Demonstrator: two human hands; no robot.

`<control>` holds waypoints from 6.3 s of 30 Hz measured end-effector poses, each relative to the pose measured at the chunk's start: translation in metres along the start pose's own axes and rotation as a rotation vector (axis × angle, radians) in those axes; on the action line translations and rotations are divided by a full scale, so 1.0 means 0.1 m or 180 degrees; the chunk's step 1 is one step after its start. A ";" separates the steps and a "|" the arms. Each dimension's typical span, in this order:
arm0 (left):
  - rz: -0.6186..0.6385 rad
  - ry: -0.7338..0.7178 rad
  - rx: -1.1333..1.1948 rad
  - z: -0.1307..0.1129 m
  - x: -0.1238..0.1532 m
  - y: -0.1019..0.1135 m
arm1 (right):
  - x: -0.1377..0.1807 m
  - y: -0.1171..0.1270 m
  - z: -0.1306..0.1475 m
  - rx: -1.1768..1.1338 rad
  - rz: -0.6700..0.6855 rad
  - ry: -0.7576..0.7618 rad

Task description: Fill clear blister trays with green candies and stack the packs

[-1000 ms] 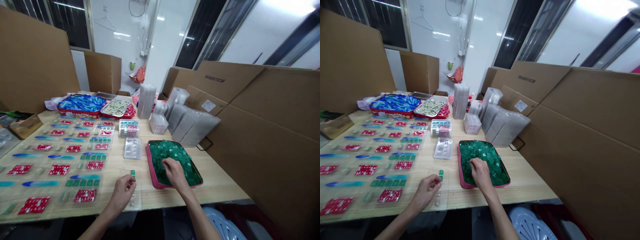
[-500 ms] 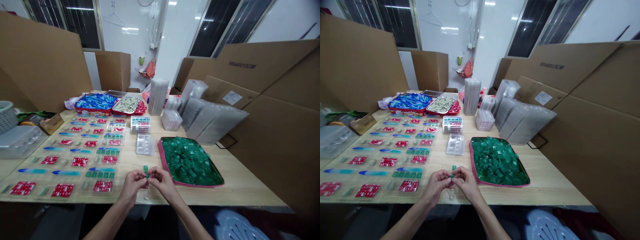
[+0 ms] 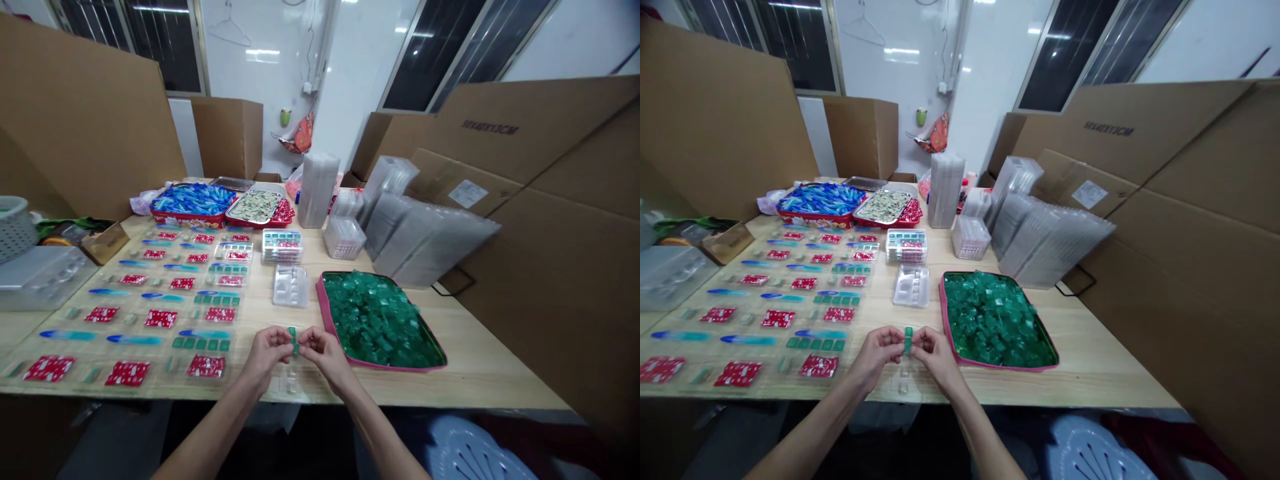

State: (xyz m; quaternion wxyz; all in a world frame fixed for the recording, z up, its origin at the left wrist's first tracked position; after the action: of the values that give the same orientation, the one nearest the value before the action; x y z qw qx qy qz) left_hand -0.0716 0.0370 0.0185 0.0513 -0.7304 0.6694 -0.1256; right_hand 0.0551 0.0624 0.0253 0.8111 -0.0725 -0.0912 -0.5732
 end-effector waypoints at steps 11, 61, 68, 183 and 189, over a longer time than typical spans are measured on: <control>0.0041 -0.0311 -0.1766 0.23 -0.08 0.07 | 0.05 -0.10 -0.12 0.2024 -0.0574 0.0555; 0.0288 0.0756 0.0358 0.19 0.36 -0.08 | 0.34 -0.08 -0.11 -0.0502 0.0140 -0.0317; 0.0289 0.0405 -0.0958 0.25 0.37 0.02 | 0.32 -0.08 -0.22 -0.0203 0.0148 -0.0293; -0.0123 -0.3957 -0.3224 -0.87 0.91 0.37 | -0.04 0.28 -0.35 -0.0029 -0.0286 -0.0355; -0.0973 -0.1553 -0.1481 -0.87 0.25 1.09 | -0.30 -0.21 -0.32 -0.0311 0.0118 -0.0468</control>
State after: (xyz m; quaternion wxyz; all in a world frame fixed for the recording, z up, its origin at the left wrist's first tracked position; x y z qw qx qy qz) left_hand -0.1967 0.0098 0.0789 0.0226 -0.8226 0.5312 0.2016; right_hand 0.0271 0.0759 -0.0131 0.8081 -0.1555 -0.1210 -0.5551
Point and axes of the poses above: each hand's wrist, its own x-axis away from the middle knuckle, its own y-axis out of the back of the hand, z = x × y, the point moved 8 cm from there along -x, towards the middle knuckle, and after that the axes turned 9 degrees about -y, right-handed, at the moved point
